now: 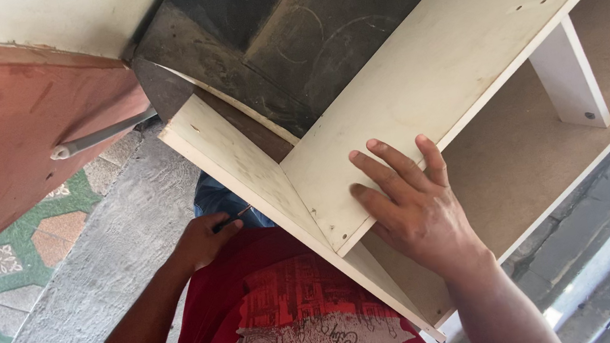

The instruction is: The person assembles a white wooden cabinet by inserting dowels and tightening screws with a screwdriver. They attach side panels and a back panel, then flip the unit upright and continue securing joints.

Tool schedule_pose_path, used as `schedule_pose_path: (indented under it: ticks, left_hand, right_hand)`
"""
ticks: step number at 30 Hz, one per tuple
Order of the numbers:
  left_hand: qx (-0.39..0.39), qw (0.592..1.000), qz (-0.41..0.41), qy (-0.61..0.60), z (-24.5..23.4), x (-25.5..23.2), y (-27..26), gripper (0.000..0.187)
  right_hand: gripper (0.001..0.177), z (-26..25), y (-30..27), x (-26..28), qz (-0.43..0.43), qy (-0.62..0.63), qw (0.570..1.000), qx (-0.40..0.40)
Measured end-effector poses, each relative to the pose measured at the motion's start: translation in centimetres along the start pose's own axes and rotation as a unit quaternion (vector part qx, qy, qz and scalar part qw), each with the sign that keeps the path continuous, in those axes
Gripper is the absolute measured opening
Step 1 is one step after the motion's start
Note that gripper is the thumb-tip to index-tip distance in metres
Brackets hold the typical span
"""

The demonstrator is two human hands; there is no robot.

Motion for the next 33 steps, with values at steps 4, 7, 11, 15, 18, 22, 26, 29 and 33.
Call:
schedule_pose_path:
  ticks: [4, 7, 11, 15, 18, 22, 26, 29, 33]
  left_hand:
    - [-0.055, 0.993, 0.086, -0.065, -1.6, -0.6, -1.5, 0.042]
    - [-0.069, 0.996, 0.048, 0.01, -1.4, 0.3, -1.6, 0.04]
    - [-0.066, 0.997, 0.041, -0.007, -1.2, 0.2, -1.5, 0.04]
    - [-0.077, 0.995, 0.07, 0.004, -1.1, -1.0, -1.6, 0.041]
    - [-0.047, 0.997, 0.052, 0.007, -0.6, -1.1, -1.5, 0.045]
    - [-0.02, 0.999, 0.027, -0.019, 0.5, -0.7, -1.9, 0.042]
    - [-0.052, 0.997, 0.032, 0.04, -0.3, -1.0, -1.9, 0.048]
    - [-0.07, 0.993, 0.091, 0.042, -0.8, -1.6, -2.2, 0.045]
    - [-0.065, 0.994, 0.091, 0.017, -0.4, -0.8, -2.3, 0.037]
  right_hand:
    - [0.026, 0.2, -0.3, -0.6, -0.013, 0.018, 0.999, -0.037]
    - [0.022, 0.0, -0.7, -0.7, -0.031, 0.012, 0.998, -0.056]
    - [0.027, -0.1, -0.8, -0.4, -0.048, 0.007, 0.997, -0.056]
    - [0.029, -0.6, -0.8, -0.2, -0.048, 0.004, 0.997, -0.068]
    - [0.03, -1.0, -0.5, -0.2, -0.045, 0.005, 0.996, -0.075]
    - [0.037, -0.6, -0.6, -0.1, -0.036, 0.015, 0.997, -0.06]
    - [0.032, -0.6, -1.1, -0.6, -0.029, 0.007, 0.997, -0.076]
    - [0.035, -3.3, -3.3, -2.1, -0.019, -0.008, 0.978, -0.207]
    - [0.02, -5.7, -7.8, -7.1, 0.09, 0.095, 0.918, -0.376]
Point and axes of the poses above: each hand's wrist, its own y-axis towards the middle knuckle, its own z-axis out of the palm, x = y × z, the point moved 10 cm from there along y, towards the middle knuckle, and after that the axes turned 2 degrees about x, right-handed, at the moved point
